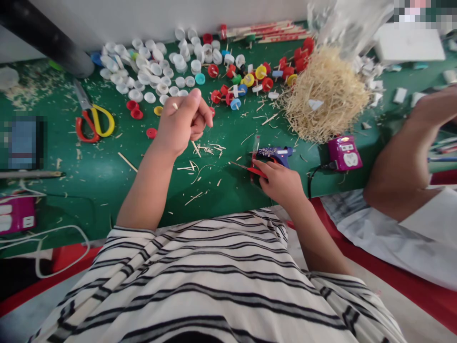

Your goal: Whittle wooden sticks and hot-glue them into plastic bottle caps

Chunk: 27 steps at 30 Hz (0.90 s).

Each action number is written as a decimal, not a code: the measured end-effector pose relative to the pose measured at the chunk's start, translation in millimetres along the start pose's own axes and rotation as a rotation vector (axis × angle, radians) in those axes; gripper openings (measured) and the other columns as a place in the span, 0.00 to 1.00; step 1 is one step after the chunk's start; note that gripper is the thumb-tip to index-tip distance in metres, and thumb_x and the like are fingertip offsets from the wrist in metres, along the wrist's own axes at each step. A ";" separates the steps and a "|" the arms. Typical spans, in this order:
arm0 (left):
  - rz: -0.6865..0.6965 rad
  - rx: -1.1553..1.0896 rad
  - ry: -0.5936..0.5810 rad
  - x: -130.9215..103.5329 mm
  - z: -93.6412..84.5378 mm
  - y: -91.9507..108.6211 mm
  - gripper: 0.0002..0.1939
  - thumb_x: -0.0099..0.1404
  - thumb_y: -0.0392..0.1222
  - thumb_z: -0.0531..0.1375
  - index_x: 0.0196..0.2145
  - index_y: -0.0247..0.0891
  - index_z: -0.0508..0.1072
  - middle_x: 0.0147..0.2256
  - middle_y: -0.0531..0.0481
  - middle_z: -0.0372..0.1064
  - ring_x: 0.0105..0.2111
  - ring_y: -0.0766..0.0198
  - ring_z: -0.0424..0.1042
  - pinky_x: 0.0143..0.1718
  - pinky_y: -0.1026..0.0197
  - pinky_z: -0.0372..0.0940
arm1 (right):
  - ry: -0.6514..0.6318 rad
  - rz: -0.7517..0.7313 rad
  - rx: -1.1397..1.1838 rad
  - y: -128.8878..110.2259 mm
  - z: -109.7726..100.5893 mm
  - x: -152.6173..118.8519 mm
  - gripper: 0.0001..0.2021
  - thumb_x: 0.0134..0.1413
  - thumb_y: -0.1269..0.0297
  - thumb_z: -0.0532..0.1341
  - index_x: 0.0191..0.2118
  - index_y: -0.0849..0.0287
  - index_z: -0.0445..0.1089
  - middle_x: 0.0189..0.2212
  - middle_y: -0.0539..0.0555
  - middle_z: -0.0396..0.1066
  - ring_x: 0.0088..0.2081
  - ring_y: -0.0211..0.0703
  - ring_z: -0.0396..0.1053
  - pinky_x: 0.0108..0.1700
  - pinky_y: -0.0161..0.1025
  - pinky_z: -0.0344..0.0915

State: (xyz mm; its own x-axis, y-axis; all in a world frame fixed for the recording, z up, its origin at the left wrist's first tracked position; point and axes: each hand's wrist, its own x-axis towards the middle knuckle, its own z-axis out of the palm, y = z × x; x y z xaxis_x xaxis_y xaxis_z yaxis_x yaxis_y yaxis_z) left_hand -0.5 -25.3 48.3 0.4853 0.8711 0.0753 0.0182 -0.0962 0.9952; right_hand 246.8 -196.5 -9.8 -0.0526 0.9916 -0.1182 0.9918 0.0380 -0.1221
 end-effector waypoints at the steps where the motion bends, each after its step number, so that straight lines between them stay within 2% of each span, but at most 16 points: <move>1: 0.002 0.010 0.000 0.2 0.1 -0.3 0.37 0.72 0.75 0.49 0.25 0.38 0.71 0.16 0.57 0.46 0.16 0.71 0.44 0.21 0.59 0.44 | -0.007 0.004 0.005 -0.1 0.2 -0.4 0.28 0.64 0.64 0.58 0.68 0.48 0.73 0.50 0.53 0.82 0.51 0.50 0.79 0.31 0.40 0.63; 9: 0.043 -0.093 -0.012 0.0 0.1 -0.7 0.33 0.73 0.69 0.56 0.23 0.38 0.73 0.14 0.57 0.46 0.16 0.71 0.43 0.21 0.57 0.42 | -0.042 0.020 0.024 -1.9 0.2 1.9 0.28 0.62 0.64 0.57 0.67 0.49 0.74 0.50 0.53 0.83 0.51 0.51 0.79 0.30 0.40 0.61; 16: 0.050 -0.023 -0.012 0.3 -0.2 -2.2 0.35 0.74 0.71 0.51 0.24 0.39 0.71 0.15 0.57 0.45 0.16 0.72 0.42 0.21 0.58 0.43 | -0.050 0.051 0.027 -1.8 -3.2 1.9 0.28 0.61 0.64 0.58 0.66 0.48 0.75 0.49 0.54 0.83 0.48 0.51 0.79 0.31 0.39 0.62; 20: 0.050 -0.041 -0.013 0.0 -1.0 -2.0 0.34 0.74 0.70 0.53 0.24 0.39 0.72 0.15 0.57 0.47 0.16 0.70 0.43 0.21 0.57 0.43 | -0.001 0.049 0.083 -0.5 -8.2 -1.7 0.25 0.65 0.64 0.57 0.65 0.47 0.75 0.53 0.53 0.82 0.52 0.52 0.79 0.35 0.40 0.67; 24: 0.060 -0.067 -0.015 -0.3 -1.6 -1.2 0.34 0.73 0.70 0.54 0.24 0.39 0.73 0.14 0.57 0.46 0.16 0.70 0.43 0.21 0.57 0.44 | 0.039 -0.012 0.146 -5.7 -17.3 -9.2 0.25 0.71 0.61 0.55 0.69 0.50 0.70 0.59 0.54 0.79 0.58 0.55 0.77 0.43 0.43 0.72; 27: 0.070 -0.058 -0.017 -0.7 -1.5 -1.4 0.34 0.73 0.70 0.53 0.24 0.39 0.73 0.15 0.57 0.46 0.16 0.70 0.43 0.21 0.57 0.44 | 0.030 -0.045 0.167 -14.8 -23.1 -13.4 0.27 0.72 0.56 0.55 0.72 0.51 0.66 0.60 0.56 0.79 0.58 0.56 0.77 0.44 0.45 0.73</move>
State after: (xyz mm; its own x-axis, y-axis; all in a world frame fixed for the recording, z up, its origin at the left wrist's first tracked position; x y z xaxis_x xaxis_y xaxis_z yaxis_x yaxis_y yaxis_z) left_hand -2.1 -25.0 46.9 0.4984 0.8548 0.1444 -0.0672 -0.1280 0.9895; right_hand 235.5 -207.5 16.4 -0.0908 0.9927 -0.0795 0.9553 0.0643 -0.2887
